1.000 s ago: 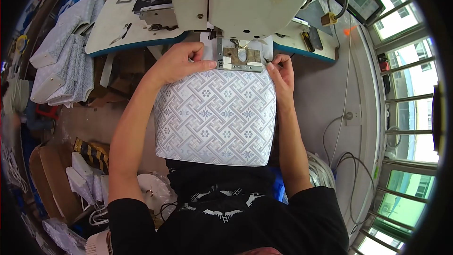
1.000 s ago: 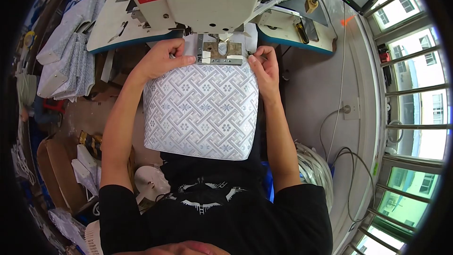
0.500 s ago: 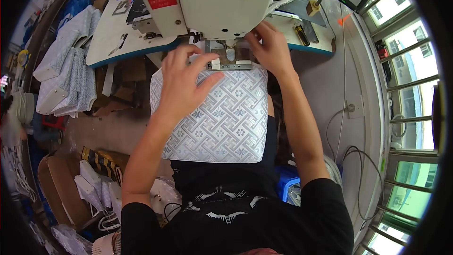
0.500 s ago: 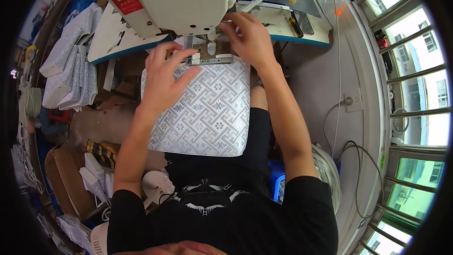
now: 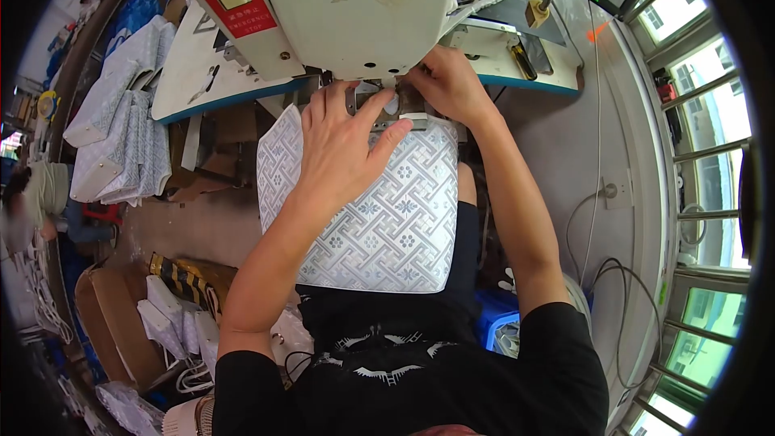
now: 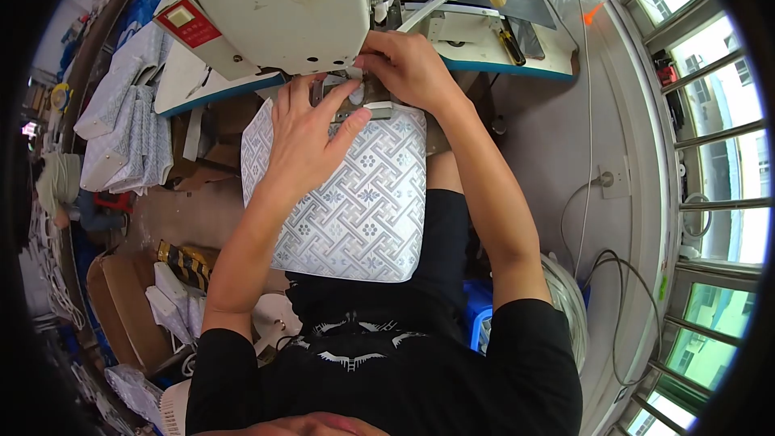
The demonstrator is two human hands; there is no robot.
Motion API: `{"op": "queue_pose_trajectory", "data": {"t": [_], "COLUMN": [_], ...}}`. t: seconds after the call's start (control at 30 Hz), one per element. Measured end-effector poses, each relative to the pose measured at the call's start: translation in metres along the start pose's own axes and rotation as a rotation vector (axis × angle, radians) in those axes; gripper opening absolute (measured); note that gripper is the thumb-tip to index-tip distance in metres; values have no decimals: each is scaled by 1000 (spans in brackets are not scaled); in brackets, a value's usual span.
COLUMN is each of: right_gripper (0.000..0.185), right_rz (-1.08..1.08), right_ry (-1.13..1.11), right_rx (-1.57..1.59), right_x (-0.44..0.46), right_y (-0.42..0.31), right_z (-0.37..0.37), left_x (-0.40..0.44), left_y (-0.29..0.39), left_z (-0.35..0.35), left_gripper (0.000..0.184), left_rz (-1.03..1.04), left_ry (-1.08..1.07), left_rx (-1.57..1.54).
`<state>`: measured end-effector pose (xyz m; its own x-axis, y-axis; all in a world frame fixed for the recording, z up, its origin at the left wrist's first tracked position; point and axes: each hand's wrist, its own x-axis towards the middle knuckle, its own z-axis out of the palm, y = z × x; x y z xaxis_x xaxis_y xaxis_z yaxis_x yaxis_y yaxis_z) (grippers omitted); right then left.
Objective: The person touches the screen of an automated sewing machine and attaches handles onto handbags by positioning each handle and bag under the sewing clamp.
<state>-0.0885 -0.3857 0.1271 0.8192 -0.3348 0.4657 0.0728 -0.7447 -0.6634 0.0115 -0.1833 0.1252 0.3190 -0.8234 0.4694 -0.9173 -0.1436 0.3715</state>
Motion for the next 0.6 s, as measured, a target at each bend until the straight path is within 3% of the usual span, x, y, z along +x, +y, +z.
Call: {"op": "queue_pose_trajectory", "data": {"t": [0.23,0.33,0.37,0.6], "right_gripper": [19,13,13,12], "right_rz": [-103,191,198,-189], "right_ry": [-16,-50,-49,-91], "right_rx": [13,-7,-7,-74], "right_x": [-3,-1,-3,-9], "right_y": [-6,-15,-13,-16], "right_z": [-5,-7,-7,-11], "left_x": [0,0,-1,-5], "left_y": [-4,-2,-2,-7], "left_z": [-4,-3,-1,-2], "left_gripper": [47,46,46,38], "left_rz": [39,32,26,18], "left_ry": [1,19,29,90], "left_rx": [-13,-6,-5,-44]}}
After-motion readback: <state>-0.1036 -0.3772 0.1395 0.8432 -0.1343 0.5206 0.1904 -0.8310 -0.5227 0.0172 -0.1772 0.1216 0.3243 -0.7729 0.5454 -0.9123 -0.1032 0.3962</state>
